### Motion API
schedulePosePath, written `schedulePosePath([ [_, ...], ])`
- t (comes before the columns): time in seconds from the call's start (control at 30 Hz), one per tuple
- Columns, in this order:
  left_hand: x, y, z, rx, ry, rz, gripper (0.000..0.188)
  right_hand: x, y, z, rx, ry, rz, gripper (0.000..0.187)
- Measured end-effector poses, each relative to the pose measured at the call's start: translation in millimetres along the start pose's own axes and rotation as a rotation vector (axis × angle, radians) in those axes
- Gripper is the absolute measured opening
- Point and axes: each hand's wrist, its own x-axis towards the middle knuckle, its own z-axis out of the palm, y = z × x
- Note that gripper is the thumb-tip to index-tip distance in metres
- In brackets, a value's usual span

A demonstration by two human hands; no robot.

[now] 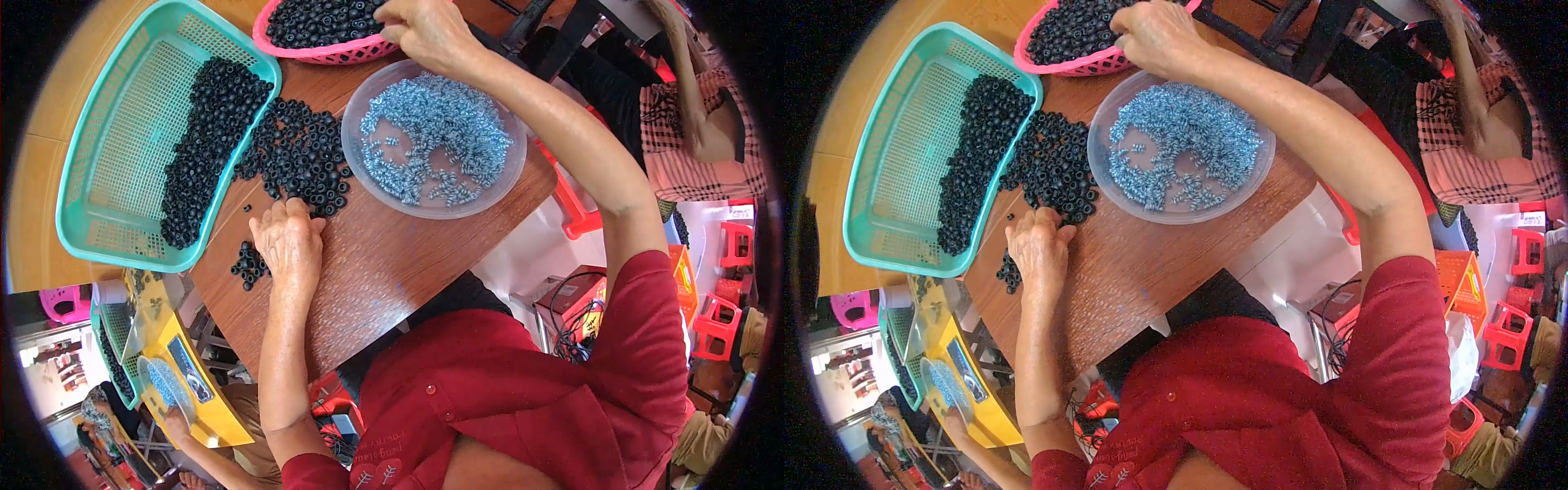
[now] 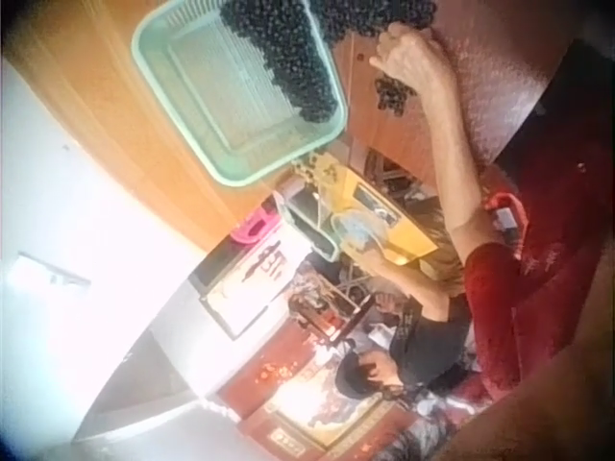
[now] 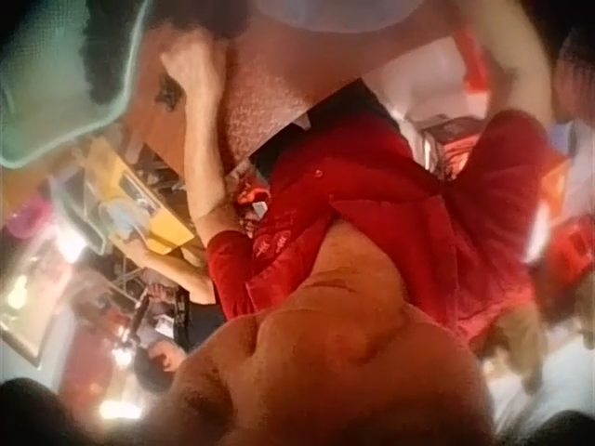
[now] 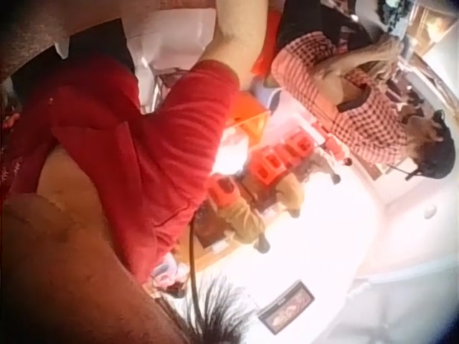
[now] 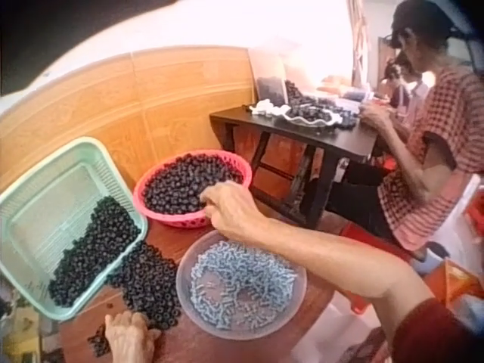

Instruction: The person assembles small blue beads into black ring-shaped plastic or rubber components by hand.

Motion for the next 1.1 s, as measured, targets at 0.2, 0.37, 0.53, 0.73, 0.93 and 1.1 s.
schedulePosePath([
  [0.2,-6.0,2.4,-3.8,0.010,0.037,0.020,0.017,-23.8,-3.1,-19.7,-0.020,-0.136,0.142,0.023],
  [0.37,-31.3,5.1,-25.1,-0.325,0.194,-0.010,0.012,-46.3,-21.1,-41.7,0.105,-0.090,0.148,0.017],
  [0.53,-59.1,20.5,-40.8,-1.495,-0.140,-0.659,0.009,-90.2,-39.5,-51.2,0.136,-0.305,-0.049,0.015],
  [0.73,-71.2,42.1,-28.9,-2.023,-0.228,-0.730,0.012,-112.0,-48.9,-41.1,0.023,-0.511,-0.185,0.014],
  [0.93,-78.3,50.6,-24.4,-2.120,-0.195,-0.720,0.012,-112.7,-53.6,-38.2,-0.064,-0.551,-0.196,0.017],
  [1.1,-78.1,50.4,-18.5,-2.173,-0.191,-0.741,0.013,-119.0,-50.4,-35.4,-0.100,-0.597,-0.206,0.024],
])
